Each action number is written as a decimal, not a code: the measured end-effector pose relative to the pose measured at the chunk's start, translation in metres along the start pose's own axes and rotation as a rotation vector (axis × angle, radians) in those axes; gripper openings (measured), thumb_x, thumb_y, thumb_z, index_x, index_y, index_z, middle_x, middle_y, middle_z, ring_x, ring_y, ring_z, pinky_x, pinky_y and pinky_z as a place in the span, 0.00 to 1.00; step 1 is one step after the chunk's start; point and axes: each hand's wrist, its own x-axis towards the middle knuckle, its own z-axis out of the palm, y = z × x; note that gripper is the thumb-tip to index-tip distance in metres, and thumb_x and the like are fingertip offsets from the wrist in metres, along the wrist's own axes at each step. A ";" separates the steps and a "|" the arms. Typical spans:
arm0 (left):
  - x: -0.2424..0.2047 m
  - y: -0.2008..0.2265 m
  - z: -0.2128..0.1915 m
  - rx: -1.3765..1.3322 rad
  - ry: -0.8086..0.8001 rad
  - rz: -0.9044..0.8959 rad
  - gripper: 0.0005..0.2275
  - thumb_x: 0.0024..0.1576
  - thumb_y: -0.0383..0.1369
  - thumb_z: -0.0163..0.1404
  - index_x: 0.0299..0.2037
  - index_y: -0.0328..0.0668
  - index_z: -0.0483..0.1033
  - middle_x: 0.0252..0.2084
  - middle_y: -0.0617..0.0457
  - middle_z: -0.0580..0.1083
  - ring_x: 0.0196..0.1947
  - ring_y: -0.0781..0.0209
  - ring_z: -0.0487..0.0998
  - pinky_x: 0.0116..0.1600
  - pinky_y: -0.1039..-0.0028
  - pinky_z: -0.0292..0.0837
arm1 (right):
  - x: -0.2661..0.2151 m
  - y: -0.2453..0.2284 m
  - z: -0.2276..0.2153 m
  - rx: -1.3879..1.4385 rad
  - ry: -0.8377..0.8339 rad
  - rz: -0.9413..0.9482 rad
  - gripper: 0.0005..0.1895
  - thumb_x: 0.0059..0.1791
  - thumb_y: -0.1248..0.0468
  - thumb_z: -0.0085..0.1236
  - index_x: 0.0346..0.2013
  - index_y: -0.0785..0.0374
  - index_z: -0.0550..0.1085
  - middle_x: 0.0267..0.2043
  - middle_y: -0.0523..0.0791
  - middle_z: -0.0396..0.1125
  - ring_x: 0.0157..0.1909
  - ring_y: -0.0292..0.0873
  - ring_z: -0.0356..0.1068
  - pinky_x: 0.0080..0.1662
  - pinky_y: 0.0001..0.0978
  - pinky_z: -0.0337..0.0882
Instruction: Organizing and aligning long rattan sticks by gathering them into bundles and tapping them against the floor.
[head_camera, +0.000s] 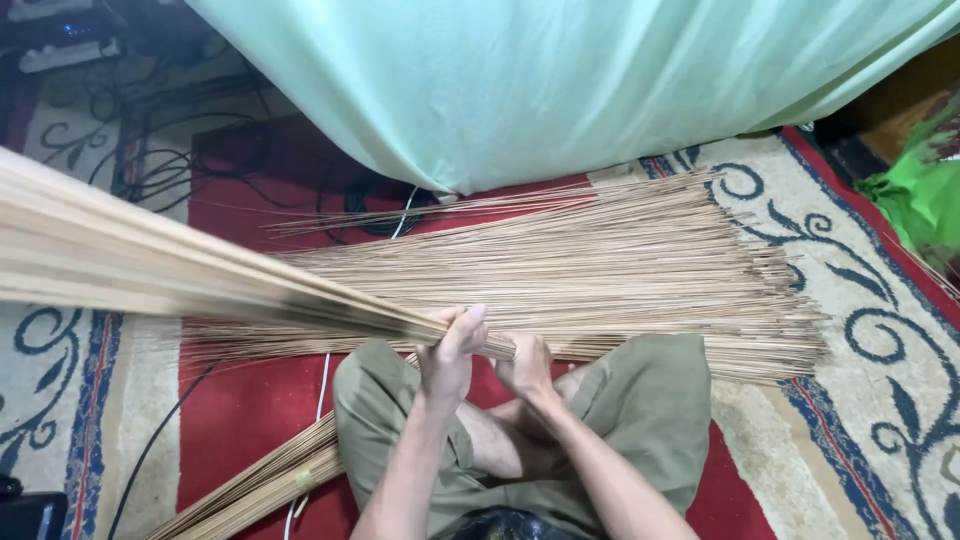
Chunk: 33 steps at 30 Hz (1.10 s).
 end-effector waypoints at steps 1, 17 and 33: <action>0.002 0.013 0.003 -0.001 -0.004 0.003 0.22 0.57 0.20 0.53 0.16 0.51 0.56 0.14 0.64 0.47 0.13 0.75 0.48 0.23 0.84 0.49 | 0.003 -0.003 -0.011 0.000 0.004 -0.003 0.02 0.33 0.62 0.56 0.16 0.49 0.73 0.15 0.41 0.68 0.23 0.46 0.72 0.31 0.36 0.69; -0.009 -0.017 -0.053 -0.621 -0.006 -0.186 0.08 0.64 0.36 0.46 0.34 0.46 0.72 0.42 0.51 0.78 0.54 0.50 0.76 0.64 0.61 0.64 | -0.024 0.069 -0.175 -0.915 0.390 -0.311 0.13 0.41 0.52 0.55 0.13 0.47 0.67 0.13 0.35 0.61 0.24 0.42 0.70 0.34 0.31 0.70; -0.053 -0.070 -0.092 -0.879 0.472 -0.345 0.22 0.66 0.36 0.39 0.14 0.58 0.55 0.10 0.66 0.49 0.10 0.71 0.48 0.22 0.76 0.51 | -0.091 0.016 -0.093 -0.972 -0.027 -0.228 0.08 0.32 0.62 0.62 0.23 0.58 0.73 0.23 0.46 0.70 0.24 0.51 0.71 0.32 0.44 0.71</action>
